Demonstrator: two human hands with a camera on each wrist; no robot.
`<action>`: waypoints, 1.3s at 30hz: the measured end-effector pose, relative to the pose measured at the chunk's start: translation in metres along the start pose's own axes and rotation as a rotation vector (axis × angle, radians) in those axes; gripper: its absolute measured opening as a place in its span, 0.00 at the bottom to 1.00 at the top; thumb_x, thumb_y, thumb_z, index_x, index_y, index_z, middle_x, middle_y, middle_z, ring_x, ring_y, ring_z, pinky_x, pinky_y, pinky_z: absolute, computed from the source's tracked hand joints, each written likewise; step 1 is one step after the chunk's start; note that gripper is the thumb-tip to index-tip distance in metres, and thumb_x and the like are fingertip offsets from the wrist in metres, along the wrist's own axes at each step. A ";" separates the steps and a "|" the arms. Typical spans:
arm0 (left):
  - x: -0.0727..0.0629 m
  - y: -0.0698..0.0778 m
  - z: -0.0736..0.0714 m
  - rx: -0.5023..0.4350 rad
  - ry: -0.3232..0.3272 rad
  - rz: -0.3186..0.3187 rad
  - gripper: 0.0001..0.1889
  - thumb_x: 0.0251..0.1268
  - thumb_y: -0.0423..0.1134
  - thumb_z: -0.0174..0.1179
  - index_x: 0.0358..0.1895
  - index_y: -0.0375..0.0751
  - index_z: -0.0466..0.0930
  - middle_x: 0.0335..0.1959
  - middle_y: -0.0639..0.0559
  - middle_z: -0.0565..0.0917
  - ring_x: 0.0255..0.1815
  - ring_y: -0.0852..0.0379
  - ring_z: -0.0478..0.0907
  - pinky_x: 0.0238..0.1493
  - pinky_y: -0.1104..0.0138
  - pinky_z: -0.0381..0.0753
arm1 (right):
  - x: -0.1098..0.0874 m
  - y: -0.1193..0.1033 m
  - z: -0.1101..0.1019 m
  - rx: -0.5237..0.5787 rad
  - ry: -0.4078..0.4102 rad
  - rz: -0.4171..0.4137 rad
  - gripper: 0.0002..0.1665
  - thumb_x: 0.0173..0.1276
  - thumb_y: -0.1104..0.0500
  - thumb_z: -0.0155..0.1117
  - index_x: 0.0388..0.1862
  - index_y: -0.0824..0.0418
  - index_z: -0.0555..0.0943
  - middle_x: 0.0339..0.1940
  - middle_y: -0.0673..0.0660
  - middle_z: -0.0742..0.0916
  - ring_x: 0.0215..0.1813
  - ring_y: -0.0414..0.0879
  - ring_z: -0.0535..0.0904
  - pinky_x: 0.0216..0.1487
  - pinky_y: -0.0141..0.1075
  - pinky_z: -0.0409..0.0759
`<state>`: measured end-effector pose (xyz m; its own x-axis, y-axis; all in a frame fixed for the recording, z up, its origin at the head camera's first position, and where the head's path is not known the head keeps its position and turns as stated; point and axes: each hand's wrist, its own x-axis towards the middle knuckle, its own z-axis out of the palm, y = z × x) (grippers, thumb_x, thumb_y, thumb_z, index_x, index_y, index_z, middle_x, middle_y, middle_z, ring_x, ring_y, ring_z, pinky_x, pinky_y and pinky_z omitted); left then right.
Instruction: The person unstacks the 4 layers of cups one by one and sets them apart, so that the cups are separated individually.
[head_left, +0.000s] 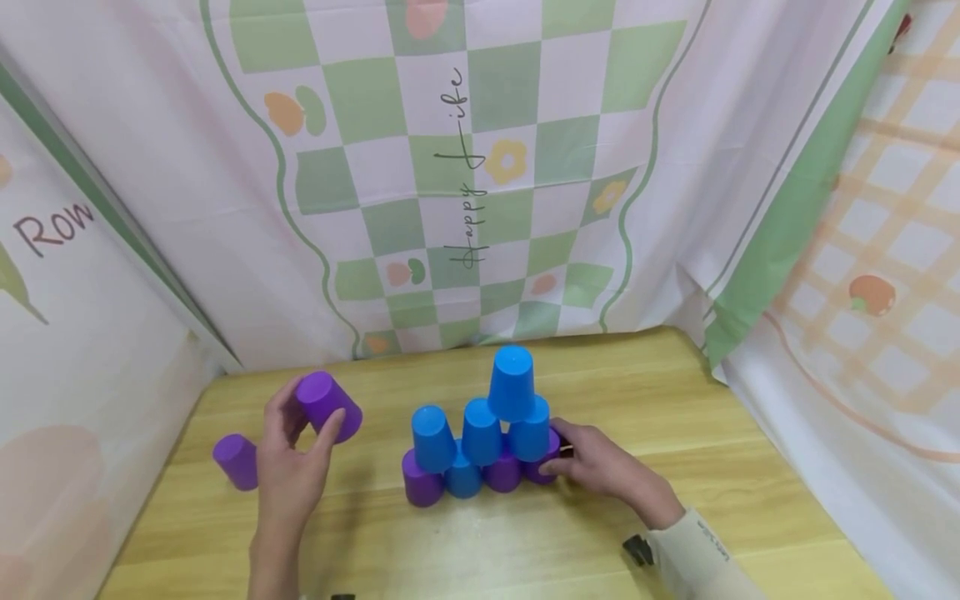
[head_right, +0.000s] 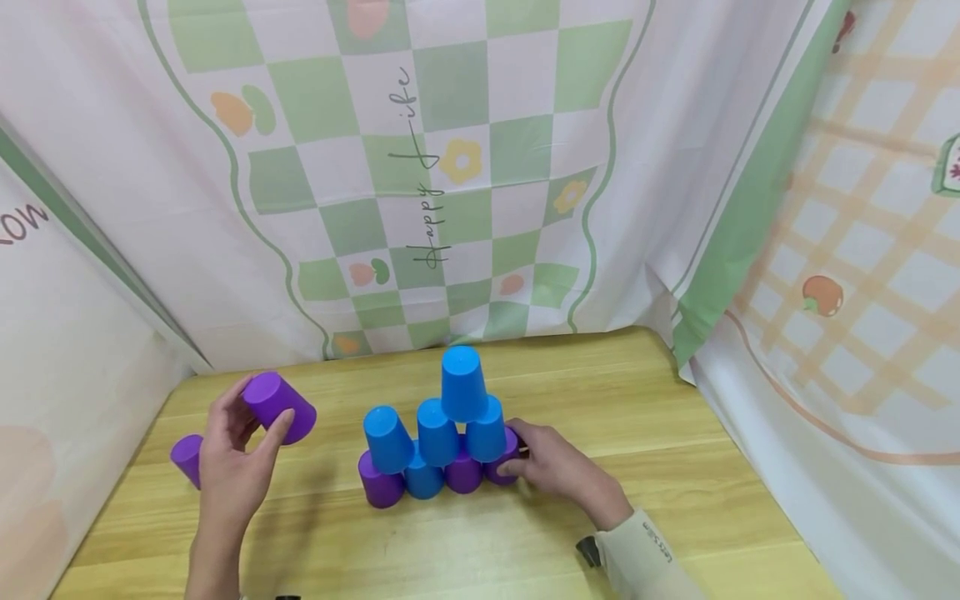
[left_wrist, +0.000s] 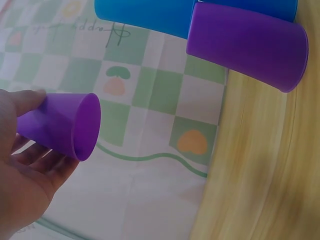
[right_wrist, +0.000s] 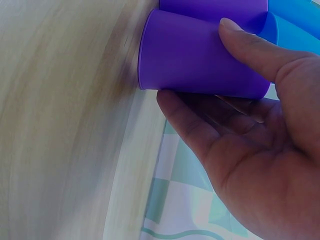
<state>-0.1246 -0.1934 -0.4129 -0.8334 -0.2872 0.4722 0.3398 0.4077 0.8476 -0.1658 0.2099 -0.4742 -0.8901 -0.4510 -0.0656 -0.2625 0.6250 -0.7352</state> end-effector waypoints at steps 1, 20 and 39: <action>-0.001 -0.001 0.000 -0.002 0.003 0.002 0.36 0.65 0.25 0.70 0.76 0.37 0.68 0.66 0.39 0.81 0.61 0.72 0.78 0.68 0.81 0.74 | 0.000 0.000 0.000 0.000 0.000 -0.001 0.28 0.72 0.52 0.73 0.66 0.60 0.78 0.57 0.55 0.89 0.60 0.54 0.86 0.62 0.55 0.87; -0.005 -0.013 -0.005 0.019 0.056 0.021 0.37 0.62 0.22 0.72 0.75 0.36 0.69 0.65 0.34 0.81 0.59 0.75 0.76 0.65 0.85 0.73 | 0.000 0.001 0.000 0.002 -0.005 -0.001 0.28 0.73 0.52 0.73 0.66 0.60 0.78 0.57 0.56 0.89 0.60 0.55 0.86 0.62 0.56 0.86; -0.005 -0.026 -0.010 0.036 0.047 -0.078 0.39 0.64 0.24 0.70 0.77 0.34 0.65 0.68 0.31 0.78 0.67 0.36 0.78 0.66 0.86 0.71 | 0.000 0.001 0.000 0.000 -0.004 0.006 0.26 0.73 0.52 0.72 0.65 0.59 0.78 0.56 0.55 0.89 0.59 0.54 0.86 0.62 0.56 0.87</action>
<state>-0.1244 -0.2114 -0.4350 -0.8353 -0.3592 0.4163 0.2575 0.4134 0.8734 -0.1658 0.2109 -0.4750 -0.8901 -0.4499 -0.0729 -0.2569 0.6275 -0.7350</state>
